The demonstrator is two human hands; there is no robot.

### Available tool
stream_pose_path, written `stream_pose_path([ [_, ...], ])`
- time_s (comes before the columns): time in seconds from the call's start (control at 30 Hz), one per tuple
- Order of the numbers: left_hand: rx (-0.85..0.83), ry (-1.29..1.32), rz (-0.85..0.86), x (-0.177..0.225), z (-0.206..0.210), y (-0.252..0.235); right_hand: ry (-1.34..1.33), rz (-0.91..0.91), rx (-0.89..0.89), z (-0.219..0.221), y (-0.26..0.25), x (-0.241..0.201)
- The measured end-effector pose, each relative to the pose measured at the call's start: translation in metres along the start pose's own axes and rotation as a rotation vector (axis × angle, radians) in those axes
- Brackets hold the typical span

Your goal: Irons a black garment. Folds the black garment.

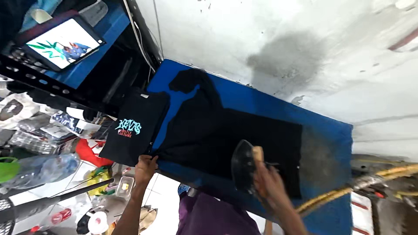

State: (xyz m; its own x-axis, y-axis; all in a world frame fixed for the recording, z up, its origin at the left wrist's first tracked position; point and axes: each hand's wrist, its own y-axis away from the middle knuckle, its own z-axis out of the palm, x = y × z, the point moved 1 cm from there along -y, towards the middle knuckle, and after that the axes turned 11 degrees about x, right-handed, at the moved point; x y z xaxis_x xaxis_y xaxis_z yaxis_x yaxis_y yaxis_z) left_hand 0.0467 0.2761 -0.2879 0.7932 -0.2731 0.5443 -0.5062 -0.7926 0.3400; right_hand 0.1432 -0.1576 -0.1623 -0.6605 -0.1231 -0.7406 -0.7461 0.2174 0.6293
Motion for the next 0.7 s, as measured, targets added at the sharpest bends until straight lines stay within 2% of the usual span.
stream_pose_path([
  [0.13, -0.003, 0.029, -0.045, -0.001, 0.000, -0.006, 0.406, -0.175, -0.180, 0.129, 0.000, 0.015],
  [0.2, -0.003, 0.034, -0.050, -0.002, 0.002, -0.006, 0.651, -0.248, -0.211, 0.159, -0.005, 0.017],
  [0.27, -0.011, 0.038, -0.047, -0.003, 0.001, -0.006, 0.741, -0.271, -0.189, 0.158, -0.010, 0.010],
  [0.37, -0.027, 0.039, -0.037, -0.002, 0.001, -0.006, 0.741, -0.321, 0.011, 0.109, -0.029, 0.001],
  [0.5, -0.027, 0.010, -0.018, 0.001, 0.000, -0.005, 0.769, -0.234, 0.284, -0.010, -0.064, -0.001],
  [0.6, -0.028, -0.005, -0.017, -0.002, 0.002, -0.006, 0.820, -0.138, 0.407, -0.091, -0.093, 0.010],
  [0.7, -0.018, 0.003, -0.021, -0.001, 0.002, -0.007, 0.802, -0.117, 0.430, -0.117, -0.111, 0.017],
])
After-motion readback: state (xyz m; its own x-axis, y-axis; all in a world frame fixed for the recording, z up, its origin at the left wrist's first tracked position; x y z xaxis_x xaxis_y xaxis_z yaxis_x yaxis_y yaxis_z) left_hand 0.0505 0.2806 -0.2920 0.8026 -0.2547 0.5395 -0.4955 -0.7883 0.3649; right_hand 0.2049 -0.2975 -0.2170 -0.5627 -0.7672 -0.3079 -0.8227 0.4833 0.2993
